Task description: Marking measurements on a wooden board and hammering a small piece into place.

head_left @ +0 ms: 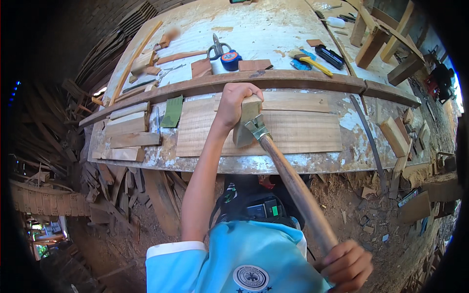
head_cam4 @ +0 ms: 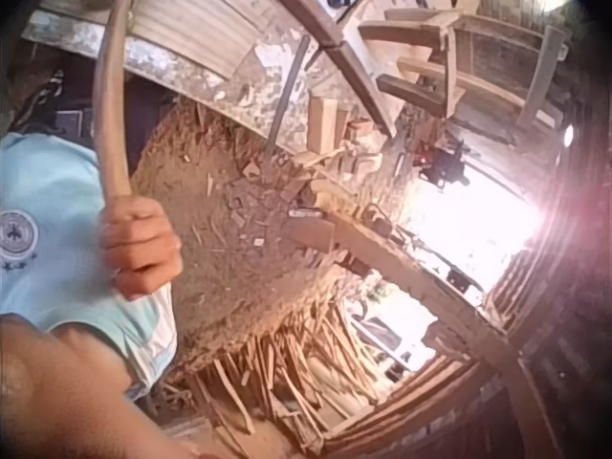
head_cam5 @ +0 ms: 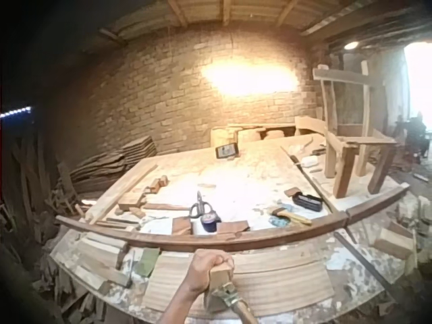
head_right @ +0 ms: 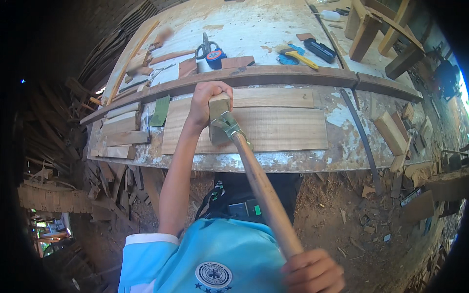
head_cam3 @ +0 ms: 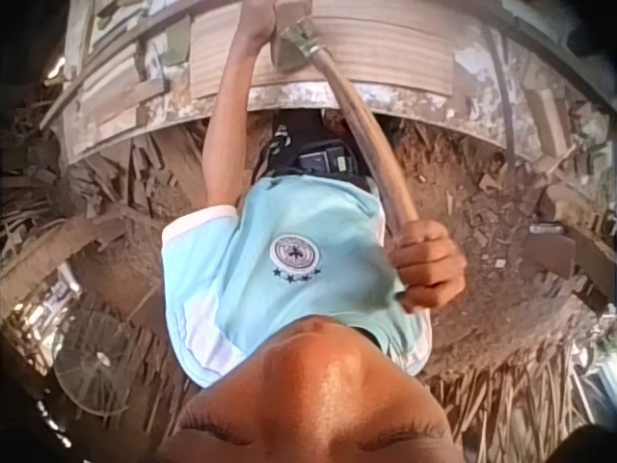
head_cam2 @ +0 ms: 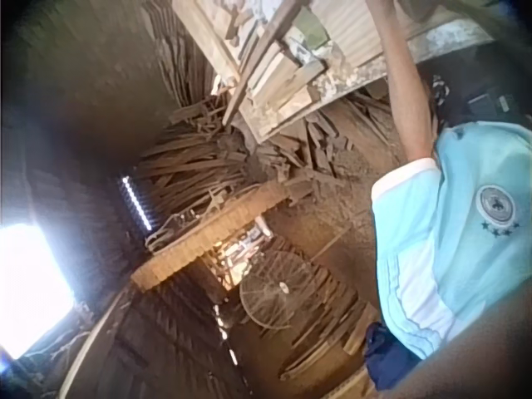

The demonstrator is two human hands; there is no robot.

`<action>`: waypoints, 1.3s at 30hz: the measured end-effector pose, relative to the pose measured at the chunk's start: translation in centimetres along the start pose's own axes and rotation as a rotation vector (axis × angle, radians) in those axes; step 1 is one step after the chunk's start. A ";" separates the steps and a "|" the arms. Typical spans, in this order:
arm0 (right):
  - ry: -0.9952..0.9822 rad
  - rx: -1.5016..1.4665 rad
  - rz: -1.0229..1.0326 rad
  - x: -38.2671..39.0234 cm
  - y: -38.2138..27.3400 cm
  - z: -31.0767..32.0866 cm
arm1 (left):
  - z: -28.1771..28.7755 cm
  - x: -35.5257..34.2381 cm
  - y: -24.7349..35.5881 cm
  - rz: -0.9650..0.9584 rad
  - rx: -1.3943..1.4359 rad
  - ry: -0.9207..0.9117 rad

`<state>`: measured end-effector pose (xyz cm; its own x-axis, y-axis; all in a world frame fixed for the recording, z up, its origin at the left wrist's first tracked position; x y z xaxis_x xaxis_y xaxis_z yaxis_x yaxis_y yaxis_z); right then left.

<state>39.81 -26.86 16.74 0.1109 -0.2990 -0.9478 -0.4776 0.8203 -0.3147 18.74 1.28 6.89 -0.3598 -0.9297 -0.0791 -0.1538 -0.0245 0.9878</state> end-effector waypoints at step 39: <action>-1.143 1.052 -0.851 4.5 27.8 18.5 | -9.4 6.6 6.7 -0.459 -1.194 -0.933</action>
<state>43.14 3.65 2.74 0.7223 -0.6885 0.0655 0.6890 0.7080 -0.1550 23.96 -8.43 14.22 -0.9731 -0.2303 0.0048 0.2170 -0.9095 0.3546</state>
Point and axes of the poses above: each hand's wrist, its own x-axis away from the middle knuckle, its own z-axis out of the back of the hand, y = z × x, the point moved 8 cm from there along -x, towards the middle knuckle, and after that the axes turned 7 degrees about z, right-handed, at the moved point
